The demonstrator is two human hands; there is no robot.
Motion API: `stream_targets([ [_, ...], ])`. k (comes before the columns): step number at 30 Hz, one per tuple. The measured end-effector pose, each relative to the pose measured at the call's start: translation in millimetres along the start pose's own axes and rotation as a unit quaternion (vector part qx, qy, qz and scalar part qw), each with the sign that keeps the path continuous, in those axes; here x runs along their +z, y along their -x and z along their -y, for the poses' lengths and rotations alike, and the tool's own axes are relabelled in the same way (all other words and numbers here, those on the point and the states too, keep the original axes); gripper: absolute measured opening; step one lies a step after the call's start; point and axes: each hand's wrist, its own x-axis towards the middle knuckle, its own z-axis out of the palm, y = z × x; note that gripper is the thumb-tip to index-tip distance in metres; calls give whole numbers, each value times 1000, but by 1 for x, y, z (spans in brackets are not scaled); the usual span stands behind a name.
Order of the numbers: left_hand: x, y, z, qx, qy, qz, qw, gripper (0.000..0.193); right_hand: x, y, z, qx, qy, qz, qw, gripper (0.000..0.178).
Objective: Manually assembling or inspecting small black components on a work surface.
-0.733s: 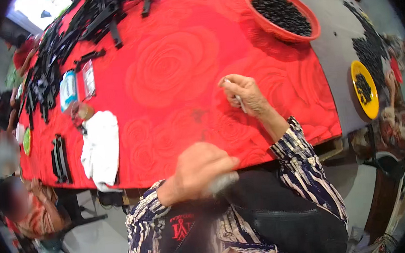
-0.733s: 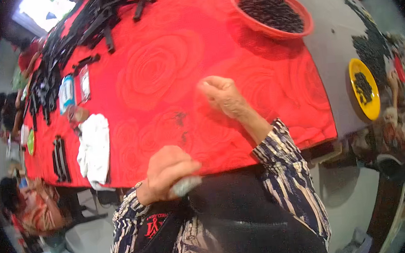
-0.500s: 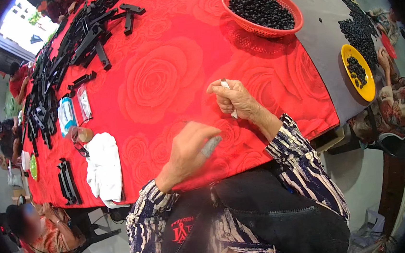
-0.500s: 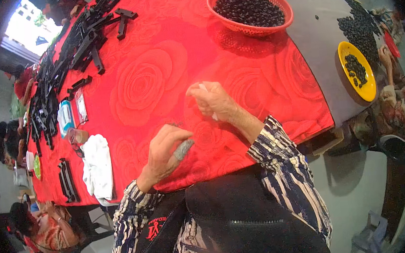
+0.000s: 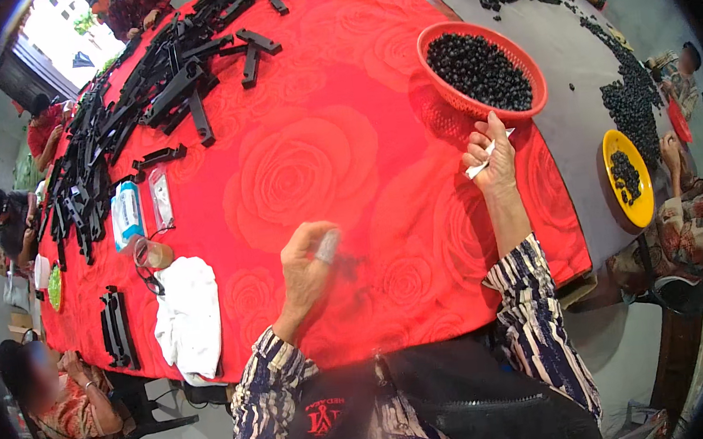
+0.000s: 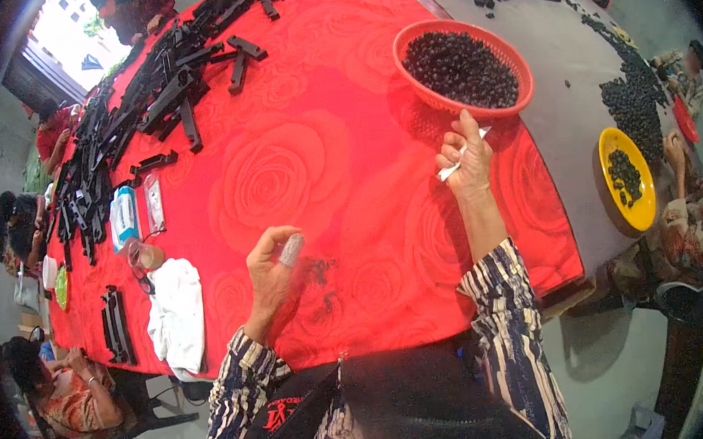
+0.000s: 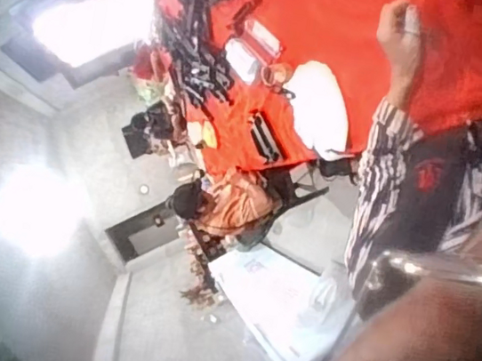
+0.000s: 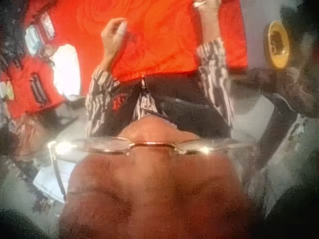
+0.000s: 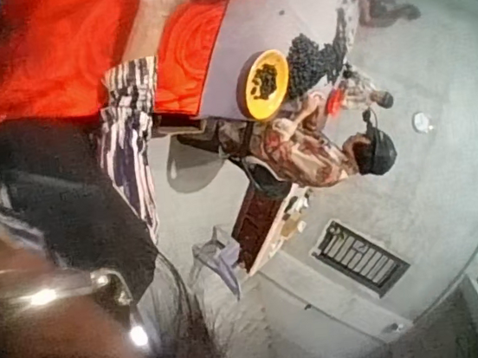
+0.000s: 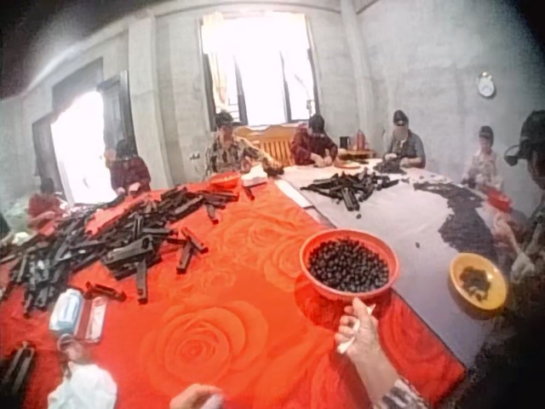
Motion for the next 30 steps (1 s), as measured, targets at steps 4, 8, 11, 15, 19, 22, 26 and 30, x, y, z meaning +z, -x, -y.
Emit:
stream_targets([
  [4,3,5,17,-57,50,-10,997,10,-7,-33,6,-55,-5,-103,993,32],
  [8,-4,11,25,-62,69,-11,996,10,9,-35,9,-16,58,-162,985,44],
  [11,-5,10,33,-100,107,-16,989,10,10,-43,13,26,36,-167,985,26],
  [15,-3,5,31,-94,97,-11,991,10,-1,-43,15,-23,34,-90,995,12],
  [19,-8,1,39,-76,65,-46,994,10,-1,-15,6,-80,69,-109,988,23],
  [22,-10,0,49,-143,127,-74,979,10,1,-5,6,-129,169,-98,972,24],
  [26,-9,-6,43,-104,72,-76,989,10,3,-1,9,-125,216,-56,967,19],
  [30,-11,1,51,-131,93,-72,984,11,8,15,8,-127,270,-40,954,6],
])
